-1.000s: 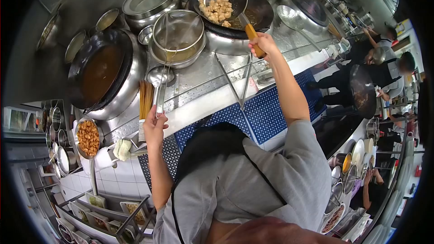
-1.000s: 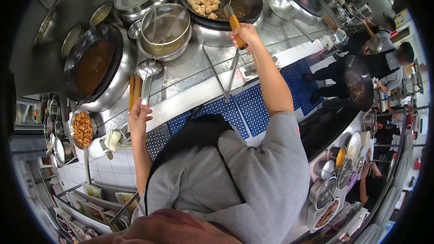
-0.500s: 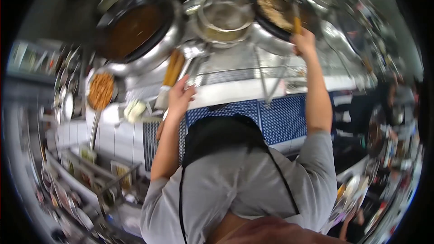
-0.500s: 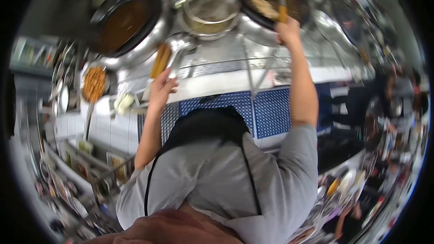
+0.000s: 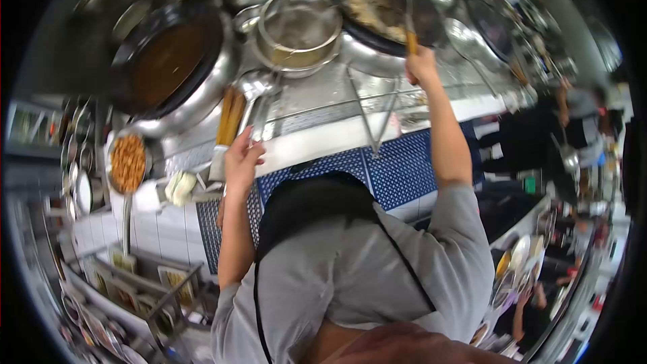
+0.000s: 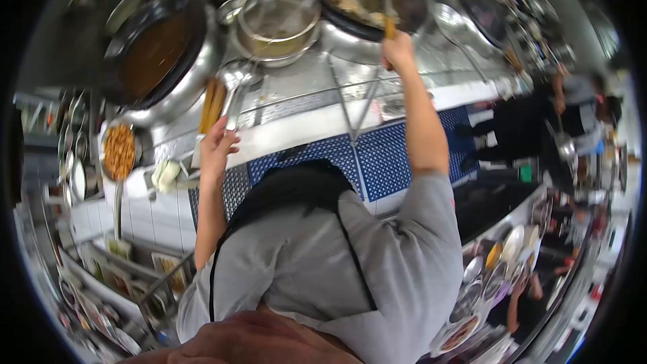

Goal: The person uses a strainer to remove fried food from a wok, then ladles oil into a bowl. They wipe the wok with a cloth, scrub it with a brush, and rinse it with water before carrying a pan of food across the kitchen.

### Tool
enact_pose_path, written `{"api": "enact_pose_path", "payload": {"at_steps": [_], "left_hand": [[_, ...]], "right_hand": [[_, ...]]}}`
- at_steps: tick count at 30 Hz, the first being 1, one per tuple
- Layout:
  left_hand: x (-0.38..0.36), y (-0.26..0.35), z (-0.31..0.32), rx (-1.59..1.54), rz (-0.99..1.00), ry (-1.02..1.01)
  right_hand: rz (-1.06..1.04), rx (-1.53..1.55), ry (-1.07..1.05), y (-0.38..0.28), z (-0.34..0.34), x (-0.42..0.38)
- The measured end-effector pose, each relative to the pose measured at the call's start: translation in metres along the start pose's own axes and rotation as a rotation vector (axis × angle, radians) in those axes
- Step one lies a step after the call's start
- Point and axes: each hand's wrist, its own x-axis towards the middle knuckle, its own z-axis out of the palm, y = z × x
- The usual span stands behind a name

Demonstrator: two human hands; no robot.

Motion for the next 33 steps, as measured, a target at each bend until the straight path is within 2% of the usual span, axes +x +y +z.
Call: {"api": "enact_pose_path", "payload": {"at_steps": [1, 5, 8, 11, 15, 20, 23, 27, 30, 33], "left_hand": [[0.000, 0.000, 0.000, 0.006, -0.013, 0.013], [-0.009, 0.010, -0.008, -0.032, -0.023, 0.080], [-0.019, 0.013, -0.016, -0.043, -0.044, 0.138], [-0.025, 0.005, -0.029, -0.035, -0.054, 0.166], [-0.029, 0.006, -0.030, -0.054, -0.064, 0.205], [-0.027, 0.013, -0.027, -0.042, -0.048, 0.203], [-0.026, 0.016, -0.024, -0.032, -0.036, 0.188], [-0.028, 0.026, -0.017, 0.002, -0.046, 0.186], [-0.027, 0.027, -0.016, 0.010, -0.040, 0.176], [-0.021, 0.025, -0.018, 0.019, -0.035, 0.167]], "right_hand": [[0.041, 0.017, 0.040, -0.015, 0.001, 0.000], [-0.025, -0.114, 0.133, -0.040, -0.013, 0.002], [-0.084, -0.324, 0.275, -0.045, -0.028, 0.018], [-0.005, -0.447, 0.310, -0.037, -0.040, 0.038], [0.142, -0.284, 0.329, -0.025, -0.035, 0.047], [0.334, 0.641, 0.020, -0.003, -0.011, 0.079], [0.444, 0.831, -0.190, -0.008, -0.007, 0.069], [0.504, 0.854, -0.301, -0.009, -0.018, 0.051], [0.450, 0.748, -0.293, -0.005, -0.030, 0.027], [0.202, 0.511, -0.221, -0.025, -0.037, -0.024]]}}
